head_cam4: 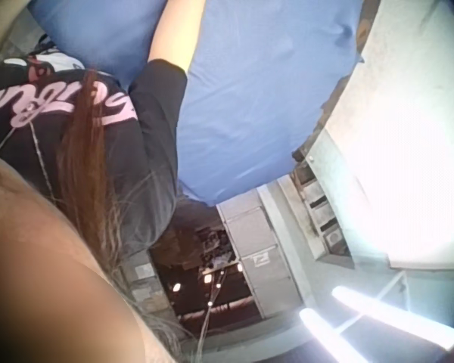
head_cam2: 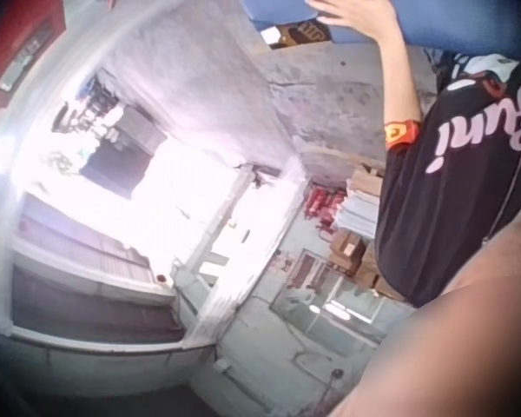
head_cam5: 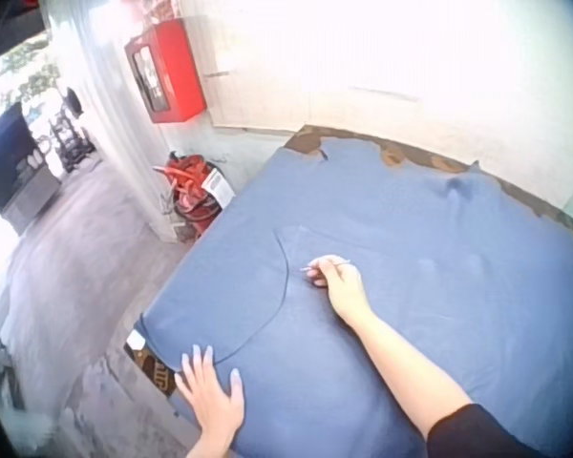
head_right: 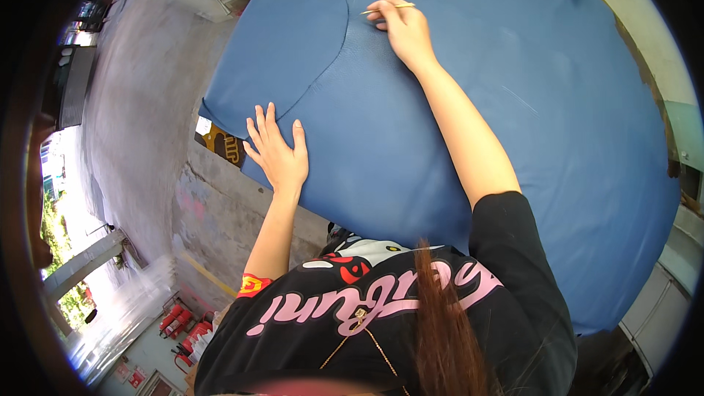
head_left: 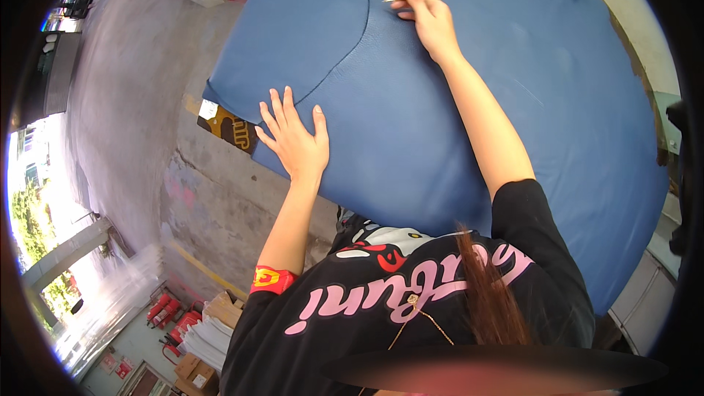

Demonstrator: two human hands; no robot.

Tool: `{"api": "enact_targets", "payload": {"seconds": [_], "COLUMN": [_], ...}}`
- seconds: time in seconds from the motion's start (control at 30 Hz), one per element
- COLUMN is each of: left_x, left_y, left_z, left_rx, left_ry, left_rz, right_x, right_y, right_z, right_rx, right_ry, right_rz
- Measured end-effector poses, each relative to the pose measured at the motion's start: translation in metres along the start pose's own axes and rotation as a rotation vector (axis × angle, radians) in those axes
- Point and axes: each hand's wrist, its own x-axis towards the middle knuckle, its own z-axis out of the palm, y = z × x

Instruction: The person unfolds a large piece of blue fabric on a table and uses a pencil to draw curved and straight lines on the surface. The person adjusts the fabric and continues marking patterns across the material.

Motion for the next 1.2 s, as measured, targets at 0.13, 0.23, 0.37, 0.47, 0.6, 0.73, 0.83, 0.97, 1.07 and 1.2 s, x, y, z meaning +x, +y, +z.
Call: {"api": "enact_targets", "payload": {"seconds": [0.13, 0.23, 0.37, 0.47, 0.6, 0.73, 0.83, 0.97, 1.07, 1.2], "left_x": [-0.002, -0.001, 0.002, 0.003, 0.004, 0.006, 0.012, 0.023, 0.028, 0.036], "left_y": [-0.002, -0.004, -0.004, -0.004, -0.004, -0.007, -0.013, -0.02, -0.024, -0.03], "left_z": [0.002, 0.006, 0.01, 0.008, 0.007, 0.013, 0.017, 0.025, 0.03, 0.036], "left_rx": [-0.01, 0.002, 0.008, 0.018, -0.002, 0.038, 0.141, 0.185, 0.184, 0.336], "left_ry": [0.01, 0.028, 0.057, 0.03, 0.037, -0.005, -0.049, -0.013, -0.029, 0.024], "left_rz": [0.006, 0.013, 0.039, 0.043, 0.034, 0.049, 0.083, 0.21, 0.226, 0.245], "right_x": [-0.049, -0.075, -0.081, -0.074, -0.066, -0.066, -0.086, -0.168, -0.219, -0.233], "right_y": [-0.003, -0.007, -0.008, -0.007, -0.005, 0.001, 0.001, -0.008, -0.016, -0.013], "right_z": [-0.044, -0.075, -0.06, -0.028, -0.017, -0.034, -0.062, -0.107, -0.12, -0.121], "right_rx": [0.044, 0.035, -0.119, -0.168, -0.324, -0.057, 0.086, -0.335, -0.803, -1.227], "right_ry": [0.277, 0.419, 0.343, 0.22, 0.2, 0.226, 0.356, 0.501, 0.505, 0.353], "right_rz": [-0.063, 0.009, 0.02, -0.015, -0.015, -0.067, -0.094, -0.101, -0.015, 0.083]}}
